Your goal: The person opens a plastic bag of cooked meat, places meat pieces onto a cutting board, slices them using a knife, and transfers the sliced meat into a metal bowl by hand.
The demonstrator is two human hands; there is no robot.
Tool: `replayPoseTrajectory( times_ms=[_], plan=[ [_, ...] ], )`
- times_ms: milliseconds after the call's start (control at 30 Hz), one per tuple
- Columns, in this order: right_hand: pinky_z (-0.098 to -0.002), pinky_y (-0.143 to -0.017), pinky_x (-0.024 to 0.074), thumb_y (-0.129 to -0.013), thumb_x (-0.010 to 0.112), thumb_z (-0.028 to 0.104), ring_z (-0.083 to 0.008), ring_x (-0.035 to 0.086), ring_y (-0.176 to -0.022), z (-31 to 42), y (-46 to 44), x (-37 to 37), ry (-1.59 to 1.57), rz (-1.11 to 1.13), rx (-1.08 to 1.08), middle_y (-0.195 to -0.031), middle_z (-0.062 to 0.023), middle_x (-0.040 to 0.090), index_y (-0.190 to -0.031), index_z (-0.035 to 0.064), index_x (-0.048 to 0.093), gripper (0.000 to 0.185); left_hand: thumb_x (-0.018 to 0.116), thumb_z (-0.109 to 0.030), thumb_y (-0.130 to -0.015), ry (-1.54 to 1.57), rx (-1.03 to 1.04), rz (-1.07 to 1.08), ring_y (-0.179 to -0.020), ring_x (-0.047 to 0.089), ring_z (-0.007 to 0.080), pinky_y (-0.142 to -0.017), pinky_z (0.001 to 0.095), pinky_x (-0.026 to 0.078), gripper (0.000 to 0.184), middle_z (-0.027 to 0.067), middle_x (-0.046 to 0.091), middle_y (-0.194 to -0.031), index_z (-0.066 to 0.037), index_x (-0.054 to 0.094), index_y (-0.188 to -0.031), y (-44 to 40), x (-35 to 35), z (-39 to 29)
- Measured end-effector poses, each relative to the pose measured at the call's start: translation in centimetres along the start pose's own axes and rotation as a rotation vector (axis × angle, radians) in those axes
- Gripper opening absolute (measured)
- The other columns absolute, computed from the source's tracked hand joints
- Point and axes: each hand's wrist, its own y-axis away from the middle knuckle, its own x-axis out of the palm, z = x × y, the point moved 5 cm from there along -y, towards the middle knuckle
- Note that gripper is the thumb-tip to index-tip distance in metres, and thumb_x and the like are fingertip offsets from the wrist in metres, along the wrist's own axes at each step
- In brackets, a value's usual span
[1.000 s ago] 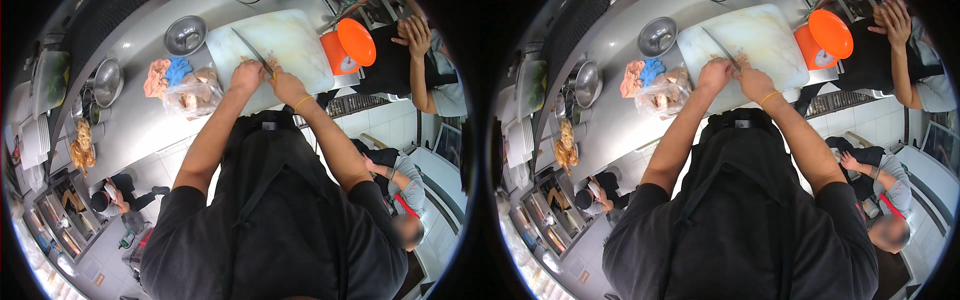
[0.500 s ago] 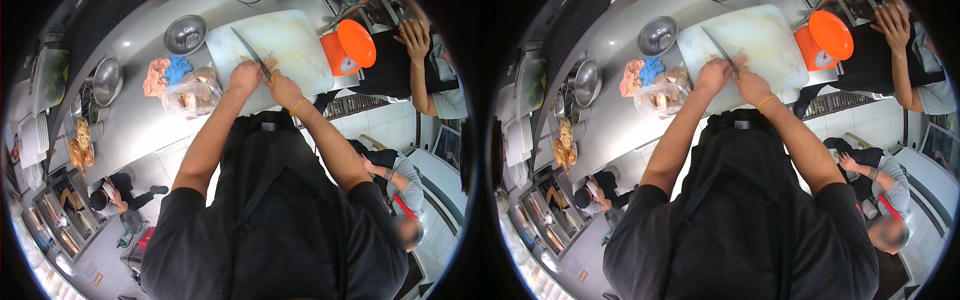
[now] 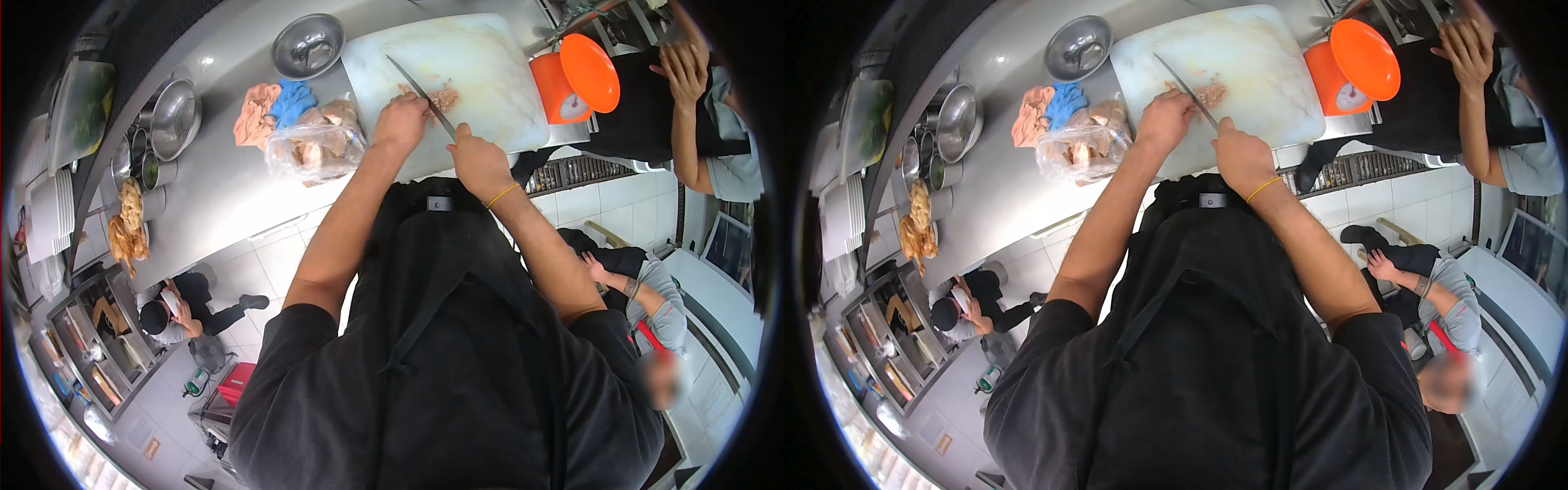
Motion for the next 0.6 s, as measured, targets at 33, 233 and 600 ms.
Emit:
replayPoseTrajectory(
  times_ms=[33,233,600],
  plan=[
    [-0.0558,-0.078,0.0577,-0.105,0.059,0.026,-0.0464,0.074,-0.087,0.0,-0.1,0.5,-0.008,0.006,0.01,-0.09,-0.0265,0.074,-0.113,-0.0024,0.051,0.03,0.072,-0.009,-0.089,0.002,0.01,-0.005,-0.101,0.069,0.038,-0.09,0.0486,0.057,0.01,0.0132,0.07,-0.103,-0.007,0.074,-0.098,-0.1,0.1,0.2],
    [-0.0555,-0.083,0.0573,-0.106,0.057,0.025,-0.0464,0.074,-0.093,0.0,-3.9,1.9,-0.043,-0.011,-0.01,-0.097,-0.0281,0.075,-0.121,-0.0032,0.049,0.033,0.073,-0.01,-0.089,-0.045,0.054,0.016,-0.1,0.07,0.0374,-0.09,0.0477,0.058,0.008,0.014,0.07,-0.102,-0.006,0.074,-0.095,-0.1,0.9,0.6],
    [-0.0545,-0.086,0.0576,-0.106,0.058,0.028,-0.0471,0.073,-0.097,0.9,-2.6,2.6,-0.054,0.034,0.053,-0.101,-0.0287,0.075,-0.122,-0.0042,0.05,0.037,0.074,-0.013,-0.089,-0.056,0.05,0.025,-0.099,0.07,0.0366,-0.089,0.0476,0.058,0.009,0.0142,0.071,-0.101,-0.008,0.075,-0.097,-0.4,-0.3,1.3]
  ],
)
